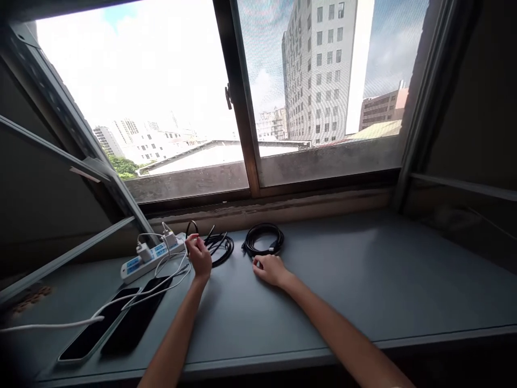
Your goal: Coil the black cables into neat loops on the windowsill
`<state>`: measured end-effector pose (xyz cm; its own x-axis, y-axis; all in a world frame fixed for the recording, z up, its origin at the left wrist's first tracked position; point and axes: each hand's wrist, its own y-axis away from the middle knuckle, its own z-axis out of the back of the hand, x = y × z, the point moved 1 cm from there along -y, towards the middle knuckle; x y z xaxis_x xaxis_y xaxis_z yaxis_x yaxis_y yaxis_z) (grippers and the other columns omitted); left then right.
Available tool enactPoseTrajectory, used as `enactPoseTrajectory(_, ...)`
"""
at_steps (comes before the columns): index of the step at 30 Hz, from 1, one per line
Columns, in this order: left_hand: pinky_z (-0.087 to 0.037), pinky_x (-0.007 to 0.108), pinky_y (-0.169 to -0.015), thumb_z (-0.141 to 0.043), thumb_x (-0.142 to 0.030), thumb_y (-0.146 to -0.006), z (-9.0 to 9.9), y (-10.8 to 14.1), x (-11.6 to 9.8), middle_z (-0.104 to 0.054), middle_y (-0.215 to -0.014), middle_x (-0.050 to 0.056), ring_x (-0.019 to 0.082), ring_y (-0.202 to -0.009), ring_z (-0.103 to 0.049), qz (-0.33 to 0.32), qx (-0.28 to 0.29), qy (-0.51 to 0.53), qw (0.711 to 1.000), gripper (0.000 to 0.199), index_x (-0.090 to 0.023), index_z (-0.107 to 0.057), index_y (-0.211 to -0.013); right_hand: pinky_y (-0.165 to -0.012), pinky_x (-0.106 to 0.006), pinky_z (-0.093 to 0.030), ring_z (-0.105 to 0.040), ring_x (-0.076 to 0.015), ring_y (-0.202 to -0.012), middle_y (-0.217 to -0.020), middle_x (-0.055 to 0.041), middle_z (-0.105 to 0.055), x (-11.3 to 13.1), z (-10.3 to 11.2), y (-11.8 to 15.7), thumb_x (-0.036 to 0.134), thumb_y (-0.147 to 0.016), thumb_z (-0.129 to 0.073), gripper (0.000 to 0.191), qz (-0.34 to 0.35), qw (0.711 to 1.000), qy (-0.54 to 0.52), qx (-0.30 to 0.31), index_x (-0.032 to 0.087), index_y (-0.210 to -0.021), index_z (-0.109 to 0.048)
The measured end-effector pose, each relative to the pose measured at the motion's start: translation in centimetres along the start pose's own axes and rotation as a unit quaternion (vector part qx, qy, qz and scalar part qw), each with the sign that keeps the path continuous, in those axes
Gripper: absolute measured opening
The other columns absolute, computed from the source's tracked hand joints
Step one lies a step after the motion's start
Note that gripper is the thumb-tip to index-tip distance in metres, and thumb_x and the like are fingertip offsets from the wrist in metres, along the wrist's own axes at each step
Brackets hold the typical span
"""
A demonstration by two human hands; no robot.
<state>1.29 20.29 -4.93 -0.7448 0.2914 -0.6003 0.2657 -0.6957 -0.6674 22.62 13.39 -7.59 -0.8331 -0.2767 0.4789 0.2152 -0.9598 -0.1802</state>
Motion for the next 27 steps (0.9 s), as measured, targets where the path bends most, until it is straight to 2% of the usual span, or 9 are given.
enactPoseTrajectory(3,-0.041,0.027,-0.062,-0.016,-0.040,-0.096,0.4,0.1,-0.9,-0.045,-0.070,0.000,0.017,-0.060,-0.050,0.016,-0.026,-0.016,0.999,0.036,-0.013,-0.025,-0.117,-0.059,-0.024,-0.028,-0.059,-0.0143,-0.072,-0.080,-0.0014,-0.069,-0.1,-0.2,-0.1,0.032,-0.084,-0.045,0.024,0.000,1.000,-0.002,0.002,0.022,-0.090,-0.066)
enactPoseTrajectory(6,-0.042,0.025,-0.064,-0.027,-0.046,-0.094,0.2,0.2,-2.0,-0.047,-0.071,0.000,0.016,-0.062,-0.051,0.001,0.015,-0.038,0.999,0.040,-0.013,-0.028,-0.116,-0.058,-0.024,-0.028,-0.059,-0.0143,-0.071,-0.079,-0.0016,-0.069,-0.2,-0.3,-0.1,0.033,-0.084,-0.045,0.024,0.001,1.000,-0.005,-0.001,0.022,-0.089,-0.066)
enactPoseTrajectory(9,-0.041,0.025,-0.059,-0.046,-0.050,-0.087,-0.1,0.7,-2.8,-0.053,-0.071,0.000,0.017,-0.062,-0.055,-0.021,0.111,-0.067,0.991,0.044,-0.016,-0.035,-0.113,-0.058,-0.024,-0.027,-0.059,-0.0147,-0.071,-0.078,-0.0019,-0.069,-0.1,-0.3,0.0,0.033,-0.085,-0.044,0.025,0.002,1.000,-0.005,-0.009,0.022,-0.088,-0.066)
enactPoseTrajectory(12,-0.041,0.027,-0.059,-0.060,-0.050,-0.077,-0.3,1.6,-3.0,-0.059,-0.073,0.003,0.023,-0.073,-0.060,-0.034,0.217,-0.113,0.969,0.051,-0.016,-0.043,-0.110,-0.059,-0.024,-0.028,-0.060,-0.0152,-0.073,-0.078,-0.0020,-0.069,-0.2,-0.4,0.0,0.034,-0.085,-0.044,0.025,0.006,1.000,-0.008,-0.008,0.022,-0.089,-0.066)
enactPoseTrajectory(16,-0.045,0.033,-0.071,-0.071,-0.047,-0.066,-0.5,3.1,-2.7,-0.064,-0.086,0.008,0.027,-0.087,-0.060,-0.066,0.353,-0.172,0.917,0.044,-0.016,-0.057,-0.094,-0.060,-0.024,-0.030,-0.061,-0.0158,-0.074,-0.080,-0.0022,-0.070,-0.3,-0.6,-0.1,0.033,-0.084,-0.046,0.024,0.004,1.000,-0.012,0.000,0.022,-0.092,-0.066)
enactPoseTrajectory(18,-0.046,0.038,-0.078,-0.068,-0.043,-0.073,-0.6,3.5,-2.5,-0.063,-0.094,0.008,0.025,-0.091,-0.059,-0.079,0.386,-0.195,0.898,0.036,-0.015,-0.059,-0.094,-0.060,-0.024,-0.030,-0.061,-0.0160,-0.075,-0.081,-0.0023,-0.070,-0.3,-0.6,-0.1,0.033,-0.083,-0.047,0.023,0.002,1.000,-0.016,-0.001,0.023,-0.092,-0.066)
enactPoseTrajectory(22,-0.046,0.044,-0.085,-0.056,-0.035,-0.087,-1.1,3.3,-2.3,-0.060,-0.103,0.007,0.022,-0.095,-0.057,-0.074,0.391,-0.216,0.891,0.027,-0.014,-0.057,-0.104,-0.060,-0.024,-0.030,-0.060,-0.0158,-0.074,-0.083,-0.0027,-0.069,-0.1,-0.2,0.3,0.032,-0.082,-0.048,0.022,-0.002,1.000,-0.022,0.001,0.022,-0.091,-0.066)
enactPoseTrajectory(25,-0.046,0.044,-0.086,-0.055,-0.036,-0.088,-1.4,2.3,-2.3,-0.060,-0.104,0.008,0.022,-0.096,-0.057,-0.044,0.359,-0.202,0.910,0.028,-0.014,-0.058,-0.103,-0.059,-0.024,-0.030,-0.060,-0.0156,-0.074,-0.083,-0.0024,-0.069,0.0,0.0,0.6,0.031,-0.081,-0.049,0.021,0.001,1.000,-0.024,0.004,0.022,-0.091,-0.066)
enactPoseTrajectory(27,-0.046,0.044,-0.085,-0.053,-0.039,-0.088,-1.5,1.5,-2.6,-0.061,-0.100,0.007,0.021,-0.093,-0.058,-0.016,0.318,-0.176,0.931,0.029,-0.014,-0.059,-0.101,-0.058,-0.024,-0.029,-0.059,-0.0152,-0.073,-0.082,-0.0019,-0.069,0.1,0.1,0.7,0.029,-0.080,-0.049,0.020,0.003,1.000,-0.025,0.008,0.022,-0.090,-0.066)
